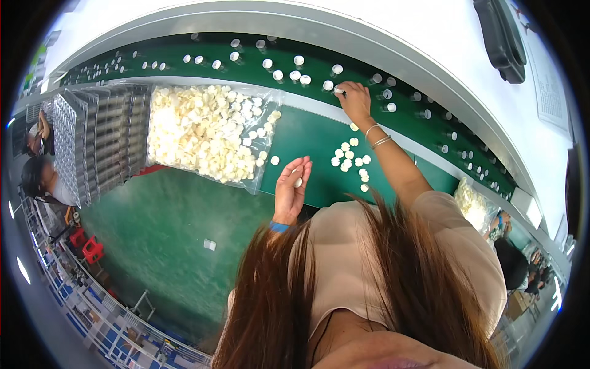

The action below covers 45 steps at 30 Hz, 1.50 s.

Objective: Inspecting and assembling small white electronic components on a factory production line.

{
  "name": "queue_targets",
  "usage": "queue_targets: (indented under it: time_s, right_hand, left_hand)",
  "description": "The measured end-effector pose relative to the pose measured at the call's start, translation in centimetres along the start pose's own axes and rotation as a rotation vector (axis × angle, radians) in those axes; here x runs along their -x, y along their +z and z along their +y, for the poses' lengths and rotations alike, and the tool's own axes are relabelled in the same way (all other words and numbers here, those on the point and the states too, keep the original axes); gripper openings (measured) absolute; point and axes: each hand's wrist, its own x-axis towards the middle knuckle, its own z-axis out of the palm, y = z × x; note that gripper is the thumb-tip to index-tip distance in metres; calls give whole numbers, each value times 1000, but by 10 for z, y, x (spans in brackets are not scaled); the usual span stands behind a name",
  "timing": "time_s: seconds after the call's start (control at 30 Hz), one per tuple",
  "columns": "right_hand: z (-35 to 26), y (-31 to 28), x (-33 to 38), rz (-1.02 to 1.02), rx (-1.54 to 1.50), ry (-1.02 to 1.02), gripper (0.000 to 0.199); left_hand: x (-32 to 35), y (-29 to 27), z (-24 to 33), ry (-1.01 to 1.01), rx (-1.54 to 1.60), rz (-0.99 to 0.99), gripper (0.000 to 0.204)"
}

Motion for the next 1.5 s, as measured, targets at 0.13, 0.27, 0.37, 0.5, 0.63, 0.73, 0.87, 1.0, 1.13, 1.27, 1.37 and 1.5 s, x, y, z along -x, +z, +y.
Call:
queue_targets:
  time_s: [0.13, 0.27, 0.37, 0.5, 0.63, 0.73, 0.87, 1.0, 1.13, 1.27, 1.37, 1.5]
  right_hand:
    - [7, 8, 2, 32, -18, -78, 15]
    - [13, 15, 7, 53, 1, -129, 16]
    - [15, 14, 8, 50, 35, -145, 17]
    - [10, 13, 0, 19, 78, -197, 20]
    - [2, 12, 0, -88, 137, -108, 20]
    - [-1, 6, -6, -90, 177, -126, 19]
    - [-16, -7, 0, -44, 110, -103, 15]
    - [12, -22, 35, -211, -234, 284, 24]
    - [28, -28, 87, -248, -165, 351, 25]
    - [22, -21, 109, -241, -155, 275, 19]
    - [23, -25, 100, -245, -238, 323, 17]
    - [-37, -64, 95, -204, -707, 120, 15]
  left_hand:
    - [-2, 4, 1, -11, 3, -6, 22]
    - [-4, 6, 1, -12, -1, -13, 22]
    - [-4, 5, 1, -11, -6, -5, 21]
    - [-2, 6, 1, -16, -24, -25, 22]
    - [-1, 9, 0, -20, -38, -27, 23]
    - [0, 12, -3, -17, -39, -60, 24]
    - [-1, 17, -1, -51, 32, -118, 29]
    - [1, 17, -2, -76, 20, -114, 33]
    - [8, 22, -1, -102, -52, -168, 30]
    - [21, 17, -5, -124, -111, -153, 30]
    - [27, 17, -10, -138, -150, -156, 29]
    - [29, 24, -16, -181, -185, -119, 30]
